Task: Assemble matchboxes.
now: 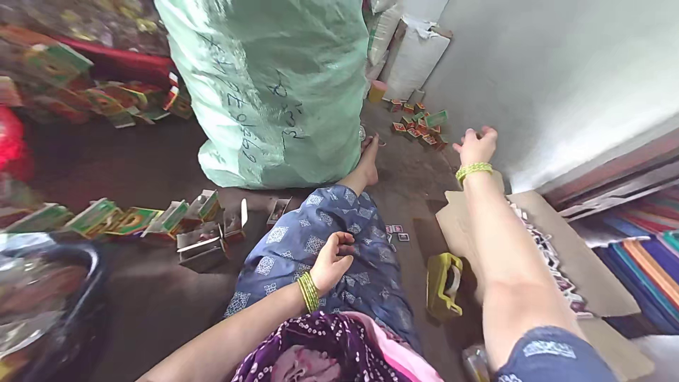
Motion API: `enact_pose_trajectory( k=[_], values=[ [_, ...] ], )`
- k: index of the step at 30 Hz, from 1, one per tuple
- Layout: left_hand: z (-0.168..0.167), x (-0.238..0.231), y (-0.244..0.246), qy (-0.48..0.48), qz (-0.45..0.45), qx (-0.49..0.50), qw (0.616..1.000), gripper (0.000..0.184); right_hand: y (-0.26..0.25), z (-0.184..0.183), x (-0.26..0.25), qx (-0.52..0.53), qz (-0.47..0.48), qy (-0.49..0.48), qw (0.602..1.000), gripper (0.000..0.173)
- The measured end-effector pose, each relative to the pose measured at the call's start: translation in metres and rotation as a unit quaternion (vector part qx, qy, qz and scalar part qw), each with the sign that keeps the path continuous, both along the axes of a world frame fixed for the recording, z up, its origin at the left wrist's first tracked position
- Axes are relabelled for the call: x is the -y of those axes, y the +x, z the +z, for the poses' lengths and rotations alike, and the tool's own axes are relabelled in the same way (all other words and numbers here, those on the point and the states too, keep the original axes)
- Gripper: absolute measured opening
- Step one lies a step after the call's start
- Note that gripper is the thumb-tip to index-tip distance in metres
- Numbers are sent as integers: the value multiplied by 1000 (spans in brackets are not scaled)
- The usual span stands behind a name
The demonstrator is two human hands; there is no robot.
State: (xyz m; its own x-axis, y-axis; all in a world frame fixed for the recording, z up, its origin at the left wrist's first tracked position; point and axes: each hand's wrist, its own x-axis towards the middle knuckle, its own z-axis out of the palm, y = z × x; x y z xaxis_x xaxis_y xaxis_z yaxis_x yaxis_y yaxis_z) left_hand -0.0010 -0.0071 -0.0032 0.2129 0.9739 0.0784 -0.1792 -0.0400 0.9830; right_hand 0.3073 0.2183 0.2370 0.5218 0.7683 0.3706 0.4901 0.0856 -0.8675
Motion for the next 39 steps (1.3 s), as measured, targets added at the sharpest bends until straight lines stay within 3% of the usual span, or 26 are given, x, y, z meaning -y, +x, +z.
enact_pose_trajectory(
  k=[4,8,11,16,19,23,27,32,36,39],
  values=[
    [0,-1,-2,4,-6,-1,1000,51,-42,-27,26,62,84,-44,994,50],
    [-2,-1,-3,10,-23,-6,1000,49,-87,-110,92,166,237,-173,941,40],
    [0,1,-5,33,-25,-11,999,46,-104,-175,146,206,327,-204,899,38],
    [34,-4,-38,108,52,-98,988,28,-111,-241,206,179,364,-220,887,35],
    [43,-20,-87,103,148,-268,946,26,-111,-248,219,225,338,-161,899,32],
    [24,-48,-152,30,239,-471,848,28,-111,-257,215,218,327,-92,915,23],
    [-1,-73,-176,-60,180,-532,825,50,-114,-260,214,222,324,-93,915,21],
    [-15,-98,-160,-68,92,-582,805,33,-111,-261,216,218,318,-71,920,19],
    [-8,-96,-159,-60,145,-572,805,31,-103,-262,219,195,313,-43,929,18],
    [19,-74,-161,61,225,-533,813,27,-100,-259,220,155,300,-29,941,17]
  ],
)
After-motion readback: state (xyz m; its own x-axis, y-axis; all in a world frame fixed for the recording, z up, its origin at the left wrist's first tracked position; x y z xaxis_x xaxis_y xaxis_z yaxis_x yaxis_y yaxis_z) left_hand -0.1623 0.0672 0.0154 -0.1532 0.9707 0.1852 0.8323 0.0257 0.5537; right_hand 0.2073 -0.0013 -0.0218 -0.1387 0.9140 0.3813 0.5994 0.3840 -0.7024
